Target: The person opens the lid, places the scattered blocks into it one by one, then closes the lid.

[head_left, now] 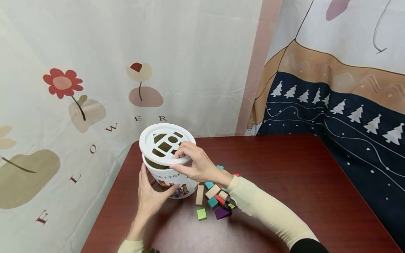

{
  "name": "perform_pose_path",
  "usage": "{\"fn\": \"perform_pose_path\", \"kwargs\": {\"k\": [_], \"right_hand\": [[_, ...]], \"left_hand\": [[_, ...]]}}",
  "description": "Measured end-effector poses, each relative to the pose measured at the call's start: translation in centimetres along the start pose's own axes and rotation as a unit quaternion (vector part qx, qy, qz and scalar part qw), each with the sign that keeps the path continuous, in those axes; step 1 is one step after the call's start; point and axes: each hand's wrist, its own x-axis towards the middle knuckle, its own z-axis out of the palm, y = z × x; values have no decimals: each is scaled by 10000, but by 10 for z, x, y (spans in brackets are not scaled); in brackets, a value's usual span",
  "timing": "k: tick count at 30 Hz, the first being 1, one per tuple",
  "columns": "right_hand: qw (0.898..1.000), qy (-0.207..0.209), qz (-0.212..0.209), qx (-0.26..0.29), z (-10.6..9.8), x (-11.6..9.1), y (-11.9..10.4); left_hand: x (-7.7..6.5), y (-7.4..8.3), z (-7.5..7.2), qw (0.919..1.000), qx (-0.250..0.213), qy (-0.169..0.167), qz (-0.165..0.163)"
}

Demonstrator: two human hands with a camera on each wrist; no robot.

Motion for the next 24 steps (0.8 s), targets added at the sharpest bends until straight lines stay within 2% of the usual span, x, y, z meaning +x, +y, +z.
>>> {"fn": "perform_pose_path", "kwargs": {"k": [3, 7, 10, 13, 19, 24], "right_hand": [[9995, 215, 124, 172, -6, 6, -9], [9985, 443, 188, 272, -14, 12, -15], [9978, 586, 151, 270, -21, 14, -16], [9974, 684, 129, 185, -30, 14, -17], [9969, 740, 178, -192, -51, 1, -16], [9958, 723, 334, -441, -68, -15, -13]], "left_hand": [[-1, -7, 2, 10000, -26, -21, 24], [0, -30, 6, 10000, 49, -68, -15], [0, -41, 8, 9998, 130, -106, -97], [1, -43, 9, 9998, 148, -85, -86], [3, -44, 9, 9998, 1, 26, 179], [7, -40, -1, 9992, 27, 70, 387]]}}
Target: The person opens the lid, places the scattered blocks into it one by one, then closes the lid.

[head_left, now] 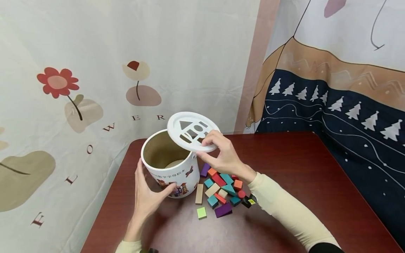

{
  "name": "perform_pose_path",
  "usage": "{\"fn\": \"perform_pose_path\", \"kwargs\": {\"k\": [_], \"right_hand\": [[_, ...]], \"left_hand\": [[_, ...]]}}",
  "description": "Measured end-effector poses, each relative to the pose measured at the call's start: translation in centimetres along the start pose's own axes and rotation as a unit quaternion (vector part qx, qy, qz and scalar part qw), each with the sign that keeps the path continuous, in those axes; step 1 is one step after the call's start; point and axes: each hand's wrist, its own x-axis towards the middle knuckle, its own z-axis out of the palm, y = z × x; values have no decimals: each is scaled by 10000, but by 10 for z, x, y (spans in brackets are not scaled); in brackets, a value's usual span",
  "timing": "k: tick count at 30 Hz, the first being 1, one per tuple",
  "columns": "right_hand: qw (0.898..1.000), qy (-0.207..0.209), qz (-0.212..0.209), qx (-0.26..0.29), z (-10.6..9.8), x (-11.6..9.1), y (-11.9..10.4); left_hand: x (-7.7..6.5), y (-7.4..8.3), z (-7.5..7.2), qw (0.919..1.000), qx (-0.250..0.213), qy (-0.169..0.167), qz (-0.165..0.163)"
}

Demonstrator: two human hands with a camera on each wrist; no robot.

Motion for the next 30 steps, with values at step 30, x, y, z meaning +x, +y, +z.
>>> {"fn": "perform_pose_path", "kwargs": {"k": [30], "right_hand": [[9583, -174, 1672, -2312, -146, -143, 77]], "left_hand": [[74, 33, -22, 9197, 666, -807, 3785]]}}
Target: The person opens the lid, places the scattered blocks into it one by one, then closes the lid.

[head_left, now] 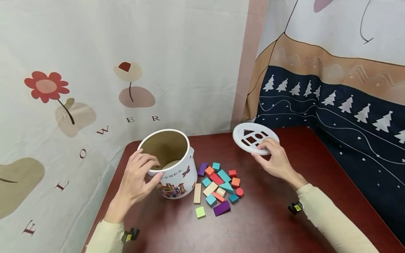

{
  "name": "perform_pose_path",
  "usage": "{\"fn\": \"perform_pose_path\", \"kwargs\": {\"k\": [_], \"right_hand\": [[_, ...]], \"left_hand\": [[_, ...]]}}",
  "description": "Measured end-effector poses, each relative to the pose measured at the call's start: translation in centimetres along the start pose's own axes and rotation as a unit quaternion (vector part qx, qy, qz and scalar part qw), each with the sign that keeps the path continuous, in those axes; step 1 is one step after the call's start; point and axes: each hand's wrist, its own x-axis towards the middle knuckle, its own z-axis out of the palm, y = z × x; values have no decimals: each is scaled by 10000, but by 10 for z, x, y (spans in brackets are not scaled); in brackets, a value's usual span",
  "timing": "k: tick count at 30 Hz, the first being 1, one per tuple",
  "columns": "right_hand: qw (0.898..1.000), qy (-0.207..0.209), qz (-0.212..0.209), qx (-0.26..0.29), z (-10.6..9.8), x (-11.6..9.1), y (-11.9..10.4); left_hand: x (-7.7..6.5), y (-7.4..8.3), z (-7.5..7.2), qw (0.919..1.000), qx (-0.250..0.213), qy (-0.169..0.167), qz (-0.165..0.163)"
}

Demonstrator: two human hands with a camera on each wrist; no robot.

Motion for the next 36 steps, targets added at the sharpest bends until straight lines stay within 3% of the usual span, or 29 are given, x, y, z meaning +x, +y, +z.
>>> {"fn": "perform_pose_path", "kwargs": {"k": [4, 12, 19, 27, 36], "right_hand": [[9990, -9, 201, -397, -17, -13, 26], [9939, 43, 569, -946, -41, -39, 70], [9885, -312, 967, -1116, -48, -50, 82], [9800, -736, 1335, -1276, -56, -57, 98], [9690, -1567, 1006, -1626, -57, -63, 108]], "left_hand": [[1, -4, 4, 9998, 10, 71, 160], [4, -7, 18, 9949, 89, 836, 555], [11, -1, 21, 9863, -115, 1501, 679], [12, 0, 24, 9805, -228, 1817, 712], [14, 0, 27, 9783, -58, 1971, 632]]}}
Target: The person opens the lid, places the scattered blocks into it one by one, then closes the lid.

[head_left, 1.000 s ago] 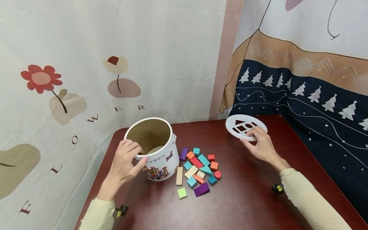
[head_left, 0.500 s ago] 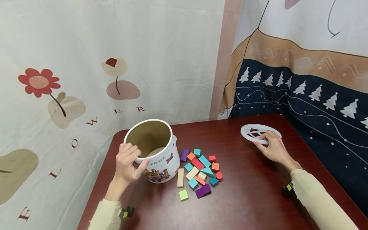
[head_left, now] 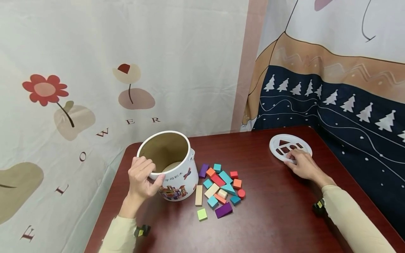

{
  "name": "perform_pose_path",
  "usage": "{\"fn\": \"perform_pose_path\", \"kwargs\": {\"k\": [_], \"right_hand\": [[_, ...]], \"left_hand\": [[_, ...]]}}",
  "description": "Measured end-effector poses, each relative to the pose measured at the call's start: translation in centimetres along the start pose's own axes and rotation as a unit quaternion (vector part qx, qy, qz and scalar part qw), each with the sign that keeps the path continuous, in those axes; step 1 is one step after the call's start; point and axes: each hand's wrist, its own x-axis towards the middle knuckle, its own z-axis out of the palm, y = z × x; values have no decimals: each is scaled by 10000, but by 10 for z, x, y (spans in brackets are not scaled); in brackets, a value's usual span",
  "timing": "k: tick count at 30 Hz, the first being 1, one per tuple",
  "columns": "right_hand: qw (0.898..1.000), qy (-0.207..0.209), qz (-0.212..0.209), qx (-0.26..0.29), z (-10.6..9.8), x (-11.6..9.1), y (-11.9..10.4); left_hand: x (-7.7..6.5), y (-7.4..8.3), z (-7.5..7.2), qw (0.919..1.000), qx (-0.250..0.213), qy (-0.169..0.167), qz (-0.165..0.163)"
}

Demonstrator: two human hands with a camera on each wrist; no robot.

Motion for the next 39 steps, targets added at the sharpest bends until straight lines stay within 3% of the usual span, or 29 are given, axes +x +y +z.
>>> {"fn": "perform_pose_path", "kwargs": {"k": [6, 14, 22, 29, 39], "right_hand": [[9988, -416, 216, -151, 1, -4, 1], [9987, -414, 222, -194, -1, -3, -1], [9971, -479, 577, -95, -10, 4, -15], [9974, -559, 441, -127, -11, 9, -21], [9943, -980, 413, -5, -8, 15, -35]], "left_hand": [[0, 0, 0, 10000, 3, -6, -3], [0, -1, 1, 10000, 22, 2, -8], [-1, -1, 1, 10000, 37, 34, -20], [0, 0, 1, 10000, 47, 24, -51], [0, 0, 1, 10000, 44, 33, -42]]}}
